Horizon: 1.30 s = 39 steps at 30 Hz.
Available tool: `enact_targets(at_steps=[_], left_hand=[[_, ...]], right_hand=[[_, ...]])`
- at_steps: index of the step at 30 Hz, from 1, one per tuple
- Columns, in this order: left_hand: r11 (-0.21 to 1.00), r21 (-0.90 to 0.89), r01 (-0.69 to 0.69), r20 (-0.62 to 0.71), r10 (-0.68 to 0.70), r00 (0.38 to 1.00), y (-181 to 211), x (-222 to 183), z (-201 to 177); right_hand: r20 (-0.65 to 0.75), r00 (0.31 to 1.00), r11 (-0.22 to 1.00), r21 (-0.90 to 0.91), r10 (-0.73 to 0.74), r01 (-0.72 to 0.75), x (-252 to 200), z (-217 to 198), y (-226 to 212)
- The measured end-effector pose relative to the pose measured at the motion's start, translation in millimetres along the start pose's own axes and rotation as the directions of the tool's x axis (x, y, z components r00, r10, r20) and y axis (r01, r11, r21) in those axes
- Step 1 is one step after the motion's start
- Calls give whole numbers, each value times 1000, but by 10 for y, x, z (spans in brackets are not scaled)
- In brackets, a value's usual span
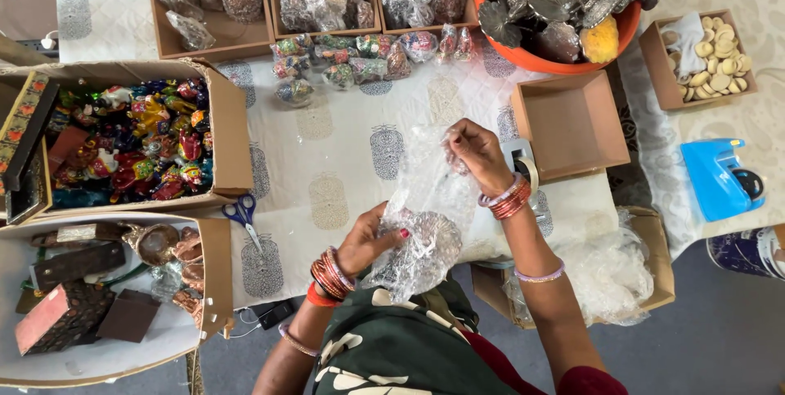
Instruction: Packaging dried fruits and silver decorative items into small plastic bags at a factory table.
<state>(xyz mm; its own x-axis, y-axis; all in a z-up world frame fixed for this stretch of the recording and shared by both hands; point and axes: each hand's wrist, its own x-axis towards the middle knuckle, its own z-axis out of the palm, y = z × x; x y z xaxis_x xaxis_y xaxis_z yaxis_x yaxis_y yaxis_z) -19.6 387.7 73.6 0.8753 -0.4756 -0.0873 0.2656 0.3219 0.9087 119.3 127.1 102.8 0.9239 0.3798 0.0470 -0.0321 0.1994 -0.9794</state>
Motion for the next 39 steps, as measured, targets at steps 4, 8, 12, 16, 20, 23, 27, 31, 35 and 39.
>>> enact_targets(at_steps=[4,8,12,16,20,23,27,31,35,39], left_hand=[[993,-120,19,-14,-21,1000,-114,-24,92],[980,-197,-20,-185,-18,983,18,7,94],[976,-198,-90,-357,14,934,3,1,-41],[981,-146,-128,-396,60,916,99,131,-108],[987,-72,-141,-285,115,952,268,229,-96],[993,-31,-116,-187,108,976,308,267,-135],[998,-32,-51,-123,47,991,413,257,-181],[1000,-3,-12,-152,12,988,484,213,-275],[995,-97,36,-191,-54,980,820,161,-268],[988,-151,-43,-195,13,981,599,121,-376]], right_hand=[[27,995,972,-216,96,-88,113,51,191],[-107,992,819,-561,70,-119,102,143,207],[-302,922,881,-466,-244,81,-125,-86,301],[-282,909,919,-336,-306,205,-399,110,240],[-87,983,911,-396,-163,116,-623,412,188],[-127,992,944,-330,-21,-22,-712,403,335],[-223,972,997,31,79,-74,-681,439,298],[-274,950,974,207,151,-94,-736,318,468],[-382,911,967,249,153,-57,-713,430,256],[-479,875,991,137,71,-5,-649,634,90]])
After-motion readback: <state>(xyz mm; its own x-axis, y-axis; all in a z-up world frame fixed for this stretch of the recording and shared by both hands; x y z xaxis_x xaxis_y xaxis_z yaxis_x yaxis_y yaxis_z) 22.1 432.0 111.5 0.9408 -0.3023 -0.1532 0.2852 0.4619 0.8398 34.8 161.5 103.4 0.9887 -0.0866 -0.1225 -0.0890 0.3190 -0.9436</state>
